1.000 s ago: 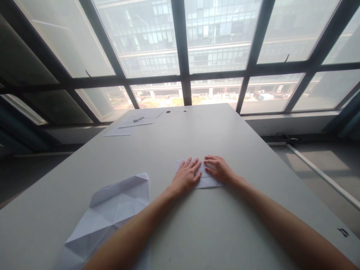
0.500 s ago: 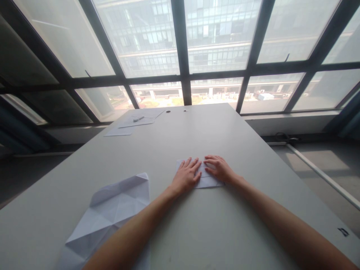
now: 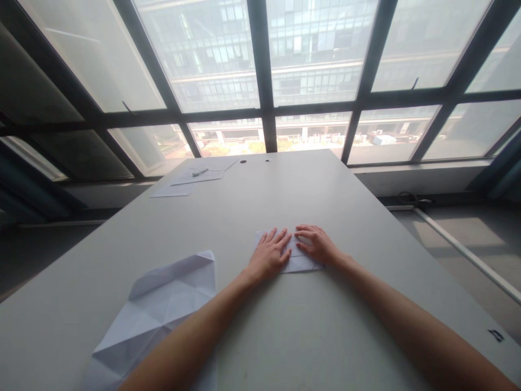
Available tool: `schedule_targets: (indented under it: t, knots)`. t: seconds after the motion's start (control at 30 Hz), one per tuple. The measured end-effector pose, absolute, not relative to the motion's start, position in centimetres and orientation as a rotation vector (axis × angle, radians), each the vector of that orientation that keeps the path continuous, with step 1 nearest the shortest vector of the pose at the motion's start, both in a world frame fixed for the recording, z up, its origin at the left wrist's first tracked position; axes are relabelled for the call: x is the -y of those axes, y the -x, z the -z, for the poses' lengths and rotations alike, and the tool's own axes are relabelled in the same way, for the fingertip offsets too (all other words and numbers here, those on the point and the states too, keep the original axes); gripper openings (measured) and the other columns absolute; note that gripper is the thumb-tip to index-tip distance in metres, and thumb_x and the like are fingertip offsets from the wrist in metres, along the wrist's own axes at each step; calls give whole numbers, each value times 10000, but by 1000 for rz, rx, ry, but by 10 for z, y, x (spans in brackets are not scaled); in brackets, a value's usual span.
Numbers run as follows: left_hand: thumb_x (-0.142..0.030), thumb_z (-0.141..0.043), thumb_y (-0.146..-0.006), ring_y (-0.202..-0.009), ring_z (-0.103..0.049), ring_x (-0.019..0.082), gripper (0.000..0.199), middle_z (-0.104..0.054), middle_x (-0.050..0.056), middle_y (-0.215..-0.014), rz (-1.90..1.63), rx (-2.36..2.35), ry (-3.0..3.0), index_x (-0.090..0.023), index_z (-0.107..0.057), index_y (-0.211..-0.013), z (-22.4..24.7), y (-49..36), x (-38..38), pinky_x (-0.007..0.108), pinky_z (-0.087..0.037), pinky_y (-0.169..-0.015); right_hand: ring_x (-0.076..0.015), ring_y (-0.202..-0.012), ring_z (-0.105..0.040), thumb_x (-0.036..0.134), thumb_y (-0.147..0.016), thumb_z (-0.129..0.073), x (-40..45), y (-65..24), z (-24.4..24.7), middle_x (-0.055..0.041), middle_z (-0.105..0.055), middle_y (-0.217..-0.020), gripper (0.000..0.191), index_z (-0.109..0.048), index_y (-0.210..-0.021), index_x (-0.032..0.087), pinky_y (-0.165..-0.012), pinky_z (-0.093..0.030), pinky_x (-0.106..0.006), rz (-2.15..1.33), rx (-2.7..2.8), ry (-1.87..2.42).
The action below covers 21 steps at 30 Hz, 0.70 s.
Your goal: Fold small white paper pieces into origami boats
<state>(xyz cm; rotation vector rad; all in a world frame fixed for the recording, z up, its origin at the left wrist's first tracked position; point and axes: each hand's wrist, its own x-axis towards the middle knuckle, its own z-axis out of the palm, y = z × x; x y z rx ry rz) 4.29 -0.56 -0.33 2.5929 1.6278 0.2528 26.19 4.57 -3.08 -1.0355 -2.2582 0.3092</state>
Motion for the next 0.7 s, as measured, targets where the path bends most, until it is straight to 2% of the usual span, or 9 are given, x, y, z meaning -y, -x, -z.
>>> schedule_targets:
  t: [0.27,0.47,0.7]
  knots:
    - [-481,-340,-1001,-1479,-216,283,549,-306,-10,-1593,-248,-1628,-2595,-304,-335,-1520,3,-43,6,481,-173,-1201,-270,-1226,-568,302,-857,-667,-45,-261,30,-77,-645,-1298,301,-699,-1155,271,-1068,-408,-473,-304,2269,1053]
    - [-518,-291,-1009,-1485,-147,363,553,-248,-55,-1610,-207,-1537,-2596,-400,-214,-1544,-3,-43,8,594,-156,-1171,-266,-1208,-579,281,-852,-673,-44,-261,29,-87,-652,-1282,288,-705,-1138,262,-1056,-415,-475,-304,2254,1032]
    - [-541,-309,-995,-1487,-155,345,582,-253,-34,-1610,-206,-1581,-2593,-351,-258,-1543,-1,-45,8,566,-154,-1184,-262,-1197,-586,271,-874,-645,-43,-261,27,-80,-661,-1266,258,-717,-1121,277,-1053,-419,-474,-291,2250,1041]
